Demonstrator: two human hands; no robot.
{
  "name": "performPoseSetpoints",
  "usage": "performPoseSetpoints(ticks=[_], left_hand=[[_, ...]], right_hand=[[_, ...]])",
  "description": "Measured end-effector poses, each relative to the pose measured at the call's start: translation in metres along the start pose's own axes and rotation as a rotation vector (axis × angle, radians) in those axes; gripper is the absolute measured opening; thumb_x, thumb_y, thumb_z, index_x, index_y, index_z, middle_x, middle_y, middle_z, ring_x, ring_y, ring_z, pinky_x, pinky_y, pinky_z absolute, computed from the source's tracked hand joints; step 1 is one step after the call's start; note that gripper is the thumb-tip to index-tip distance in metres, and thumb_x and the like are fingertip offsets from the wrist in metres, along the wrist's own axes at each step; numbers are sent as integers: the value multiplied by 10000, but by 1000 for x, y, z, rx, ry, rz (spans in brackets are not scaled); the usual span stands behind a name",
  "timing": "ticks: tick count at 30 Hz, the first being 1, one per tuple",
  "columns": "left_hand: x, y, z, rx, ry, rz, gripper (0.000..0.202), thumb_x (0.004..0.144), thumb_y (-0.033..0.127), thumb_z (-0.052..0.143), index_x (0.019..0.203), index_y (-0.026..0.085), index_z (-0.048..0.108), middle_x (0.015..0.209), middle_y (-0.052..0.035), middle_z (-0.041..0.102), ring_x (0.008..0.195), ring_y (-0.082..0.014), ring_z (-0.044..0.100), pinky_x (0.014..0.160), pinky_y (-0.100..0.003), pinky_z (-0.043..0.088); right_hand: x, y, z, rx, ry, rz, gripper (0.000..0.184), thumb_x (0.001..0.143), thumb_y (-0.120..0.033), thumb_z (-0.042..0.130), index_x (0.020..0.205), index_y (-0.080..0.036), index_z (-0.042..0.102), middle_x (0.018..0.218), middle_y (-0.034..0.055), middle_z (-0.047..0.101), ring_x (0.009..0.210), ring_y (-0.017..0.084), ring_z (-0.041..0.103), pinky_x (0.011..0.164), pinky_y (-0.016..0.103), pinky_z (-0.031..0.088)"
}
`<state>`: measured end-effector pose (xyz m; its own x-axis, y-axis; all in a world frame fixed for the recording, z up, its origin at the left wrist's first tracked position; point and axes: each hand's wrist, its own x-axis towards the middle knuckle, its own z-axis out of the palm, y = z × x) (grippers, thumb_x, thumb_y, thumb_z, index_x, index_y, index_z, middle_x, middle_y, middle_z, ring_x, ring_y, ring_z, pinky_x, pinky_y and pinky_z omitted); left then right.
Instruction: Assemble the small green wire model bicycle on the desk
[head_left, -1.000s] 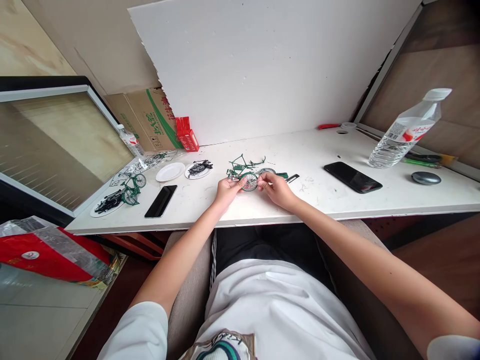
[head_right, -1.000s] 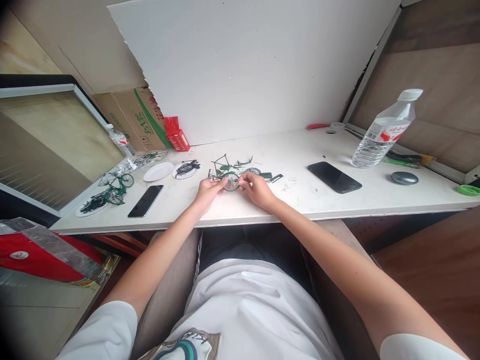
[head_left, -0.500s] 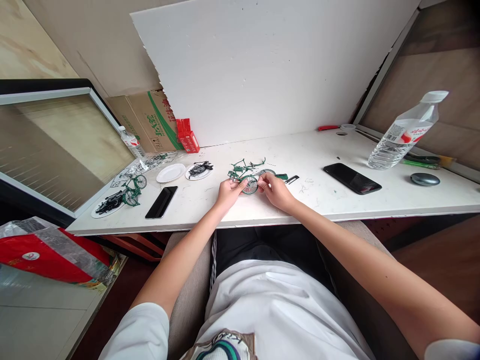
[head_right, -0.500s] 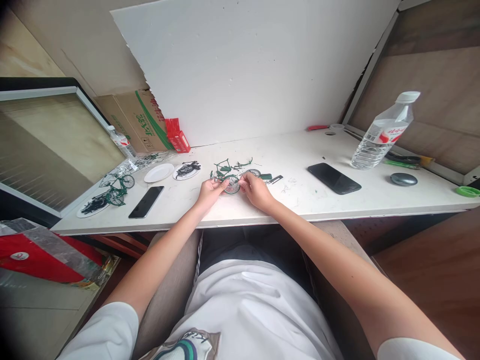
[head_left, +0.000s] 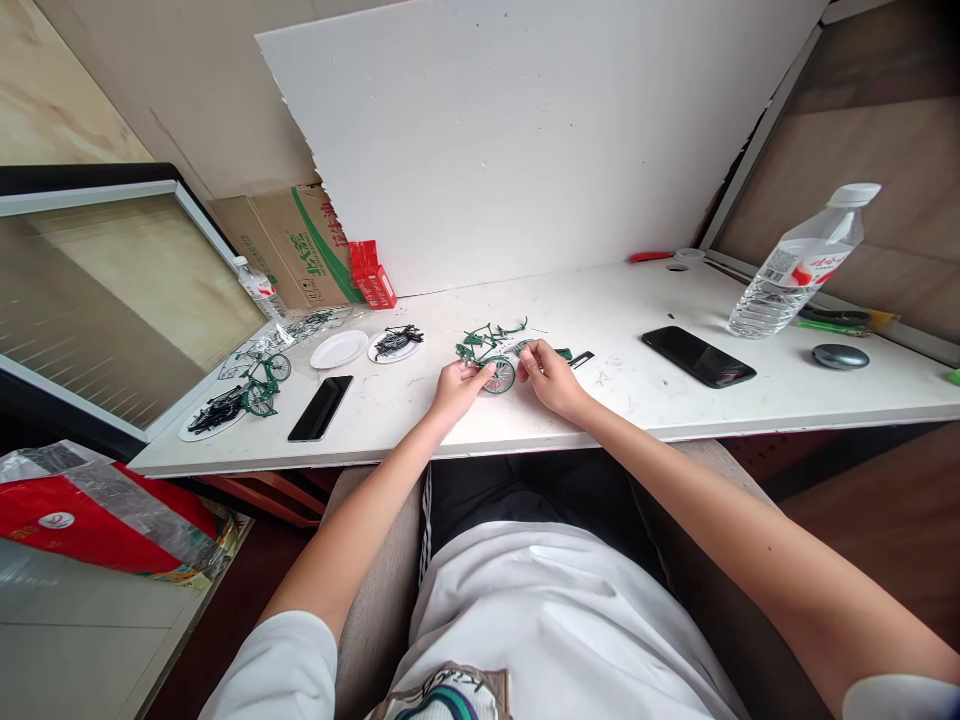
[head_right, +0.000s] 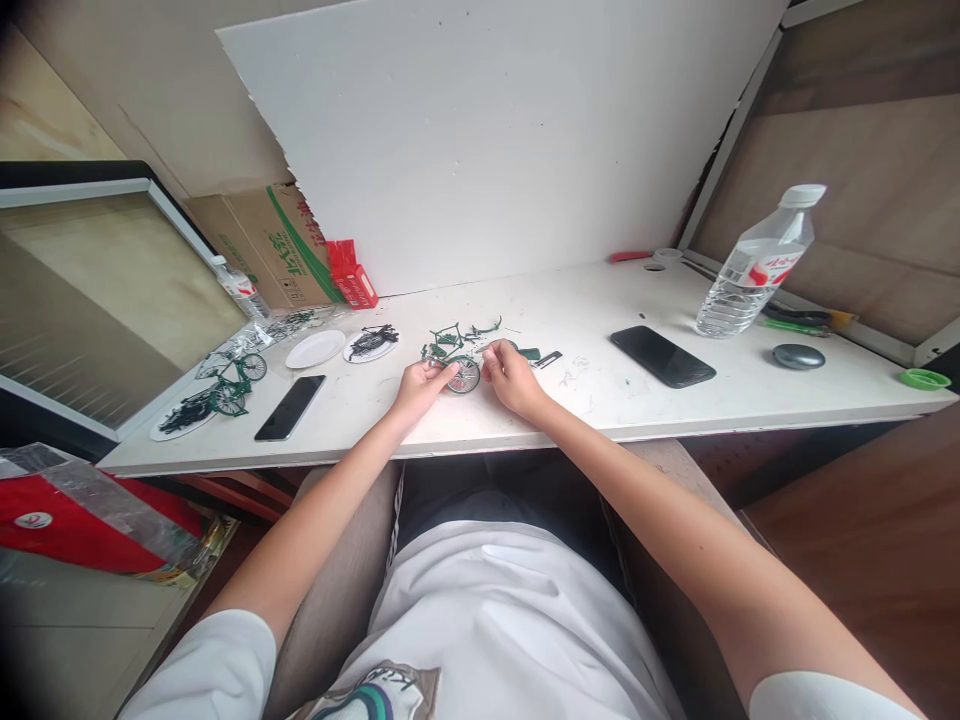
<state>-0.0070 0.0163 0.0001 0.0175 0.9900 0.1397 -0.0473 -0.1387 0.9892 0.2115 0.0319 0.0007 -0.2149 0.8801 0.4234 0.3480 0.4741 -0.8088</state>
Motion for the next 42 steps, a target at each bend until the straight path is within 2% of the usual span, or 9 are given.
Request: performPoseSetpoints(ticks=[8,15,22,31,38,42], left_hand=[[2,-3,-1,17,19,4,541,832,568,974,1110,136,805,1095,-149,888,952,-246,814,800,-320,627],[2,-2,0,25,19,7,456,859,532,956,1032,137,809,1022,-133,880,897,-230,798,765,-306,599],[2,0,0,13,14,0,468,851,538,955,1057,141,817,1051,-132,883,899,-229,795,788,-315,587],[0,3,2,7,24,7,465,821,526,975,1016,139,809,1050,-132,880,913,-224,777,788,-310,579],[-3,7,4,-44,30,11,415,843,452,978,1064,144,811,1077,-140,885,1065,-271,812,938,-358,624],[-4,10,5,-39,30,-6,385,856,442,964,1044,141,815,1044,-138,884,1065,-274,806,893,-340,621]], right_hand=[[1,0,0,-29,11,40,506,1123,-761,382,980,-291,503,880,69,741,863,283,681,891,472,515],[0,-2,0,-41,0,83,455,1131,-707,407,973,-291,500,873,58,729,871,283,684,892,470,507],[1,-2,1,-60,-6,126,429,1127,-689,433,1002,-289,523,849,55,738,861,288,678,857,458,508],[1,0,-1,-124,-39,82,480,1123,-733,422,960,-287,494,821,57,693,845,292,663,847,455,490],[2,2,0,-136,-39,44,550,1110,-801,389,930,-290,484,841,67,679,836,288,650,818,453,497],[2,1,0,-139,-45,35,567,1108,-815,371,902,-296,470,824,65,666,811,284,638,807,452,495]])
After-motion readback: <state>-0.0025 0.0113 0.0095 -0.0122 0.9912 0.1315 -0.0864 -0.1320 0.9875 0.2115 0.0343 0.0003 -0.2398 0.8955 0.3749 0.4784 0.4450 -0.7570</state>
